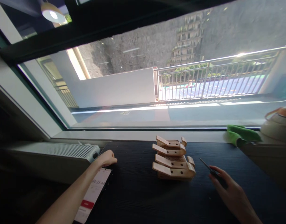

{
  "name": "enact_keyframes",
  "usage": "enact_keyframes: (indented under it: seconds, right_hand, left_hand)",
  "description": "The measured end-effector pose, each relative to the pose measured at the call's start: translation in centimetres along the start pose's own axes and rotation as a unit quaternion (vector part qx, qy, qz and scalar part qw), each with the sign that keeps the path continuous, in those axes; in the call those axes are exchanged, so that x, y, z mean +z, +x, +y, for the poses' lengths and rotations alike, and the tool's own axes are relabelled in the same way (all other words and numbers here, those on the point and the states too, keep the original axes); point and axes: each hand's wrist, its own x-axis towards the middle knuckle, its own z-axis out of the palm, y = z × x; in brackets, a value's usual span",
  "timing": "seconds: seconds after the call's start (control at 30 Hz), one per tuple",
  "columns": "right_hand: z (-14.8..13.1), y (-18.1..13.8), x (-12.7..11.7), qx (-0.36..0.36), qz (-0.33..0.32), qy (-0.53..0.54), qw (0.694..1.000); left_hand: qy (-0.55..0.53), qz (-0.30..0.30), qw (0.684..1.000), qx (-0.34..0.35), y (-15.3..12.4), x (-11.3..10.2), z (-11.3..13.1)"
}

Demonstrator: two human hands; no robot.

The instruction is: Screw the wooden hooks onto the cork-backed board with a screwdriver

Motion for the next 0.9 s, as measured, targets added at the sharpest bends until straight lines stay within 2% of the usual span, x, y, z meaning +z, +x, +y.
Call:
enact_keyframes:
  seconds: [0.13, 0.27, 0.43, 0.6, 0.7, 0.77, 0.9]
  right_hand:
    - [0.0, 0.1, 0.0, -0.002, 0.000, 0.015, 1.000]
    - [-0.5, -0.1, -0.1, -0.007, -0.011, 0.018, 1.000]
    - [-1.4, -0.2, -0.5, -0.011, -0.035, 0.034, 0.999]
    - [-2.8, -0.6, -1.1, -0.026, -0.039, 0.063, 0.997]
    - [-3.2, -0.7, -1.2, -0.031, -0.045, 0.076, 0.996]
    - [-3.2, -0.7, -1.1, -0.030, -0.051, 0.085, 0.995]
    - [-2.9, -0.7, -0.9, -0.023, -0.056, 0.090, 0.994]
  left_hand:
    - [-0.127, -0.030, 0.989, 0.064, -2.0, -0.3, 1.8]
    - [-0.239, -0.048, 0.960, 0.139, -4.7, -0.5, 3.8]
    - [-0.292, -0.052, 0.935, 0.196, -6.8, 0.5, 6.8]
    - [-0.239, 0.000, 0.938, 0.253, -8.9, 3.5, 11.2]
    - [-0.115, 0.066, 0.920, 0.369, -10.1, 6.3, 14.0]
    - [-0.055, 0.063, 0.905, 0.418, -10.5, 8.2, 15.7]
    - [0.033, 0.028, 0.905, 0.424, -10.2, 11.1, 18.0]
